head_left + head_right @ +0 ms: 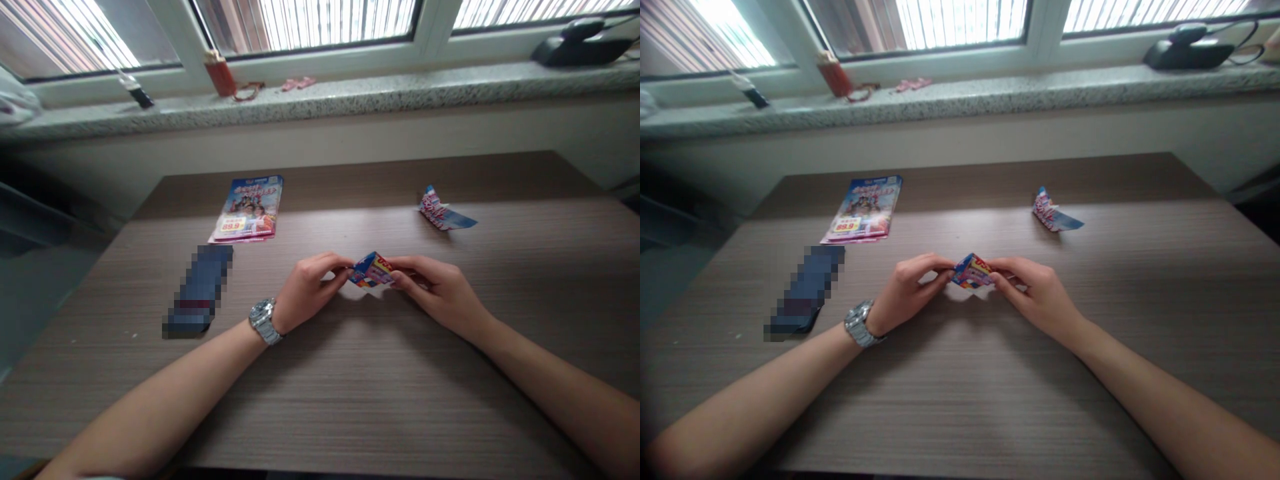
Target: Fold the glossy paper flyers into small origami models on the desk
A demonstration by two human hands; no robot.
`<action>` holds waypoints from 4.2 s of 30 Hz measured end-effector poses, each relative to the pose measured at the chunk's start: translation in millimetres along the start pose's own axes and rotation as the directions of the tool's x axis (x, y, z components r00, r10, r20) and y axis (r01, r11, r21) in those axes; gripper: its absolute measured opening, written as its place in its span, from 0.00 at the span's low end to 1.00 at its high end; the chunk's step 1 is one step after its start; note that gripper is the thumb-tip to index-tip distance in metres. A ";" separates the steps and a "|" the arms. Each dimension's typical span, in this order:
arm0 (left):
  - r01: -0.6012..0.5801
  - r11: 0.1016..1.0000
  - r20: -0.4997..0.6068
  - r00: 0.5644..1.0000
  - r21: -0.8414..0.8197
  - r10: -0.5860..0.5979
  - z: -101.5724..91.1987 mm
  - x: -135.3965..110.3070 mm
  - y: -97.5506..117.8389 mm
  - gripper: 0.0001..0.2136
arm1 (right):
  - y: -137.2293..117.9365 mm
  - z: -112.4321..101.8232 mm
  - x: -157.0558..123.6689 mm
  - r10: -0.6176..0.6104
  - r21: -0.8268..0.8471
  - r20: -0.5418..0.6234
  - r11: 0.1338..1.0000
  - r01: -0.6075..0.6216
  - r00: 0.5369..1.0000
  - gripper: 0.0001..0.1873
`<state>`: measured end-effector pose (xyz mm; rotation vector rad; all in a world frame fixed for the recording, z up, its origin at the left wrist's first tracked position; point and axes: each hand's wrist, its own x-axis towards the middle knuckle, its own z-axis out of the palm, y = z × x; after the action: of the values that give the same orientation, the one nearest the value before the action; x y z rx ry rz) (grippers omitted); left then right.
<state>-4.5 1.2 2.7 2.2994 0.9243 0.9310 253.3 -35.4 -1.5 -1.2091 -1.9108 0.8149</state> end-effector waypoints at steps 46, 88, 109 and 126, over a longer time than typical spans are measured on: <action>-0.130 0.966 0.241 0.968 0.225 0.074 6.5 -0.2 -9.4 0.15 | 14.4 7.6 7.9 -0.180 -0.284 0.120 0.936 0.208 0.976 0.12; -0.242 0.950 0.299 0.938 0.199 0.176 2.3 -3.3 -11.6 0.13 | 22.5 -7.4 5.4 -0.266 -0.371 0.254 0.861 0.348 0.930 0.15; -0.287 0.904 0.334 0.926 0.317 0.177 3.0 -3.4 -4.9 0.16 | 20.9 1.8 7.7 -0.270 -0.282 0.135 0.912 0.298 0.953 0.14; -0.200 0.939 0.277 0.953 0.280 0.121 7.6 -0.4 -7.5 0.19 | 16.9 3.4 8.1 -0.267 -0.178 0.176 0.938 0.297 0.948 0.15</action>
<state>-2.1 4.4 -7.1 2.7155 0.8227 0.5598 255.9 -22.3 -15.1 -0.9759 -2.2717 0.5810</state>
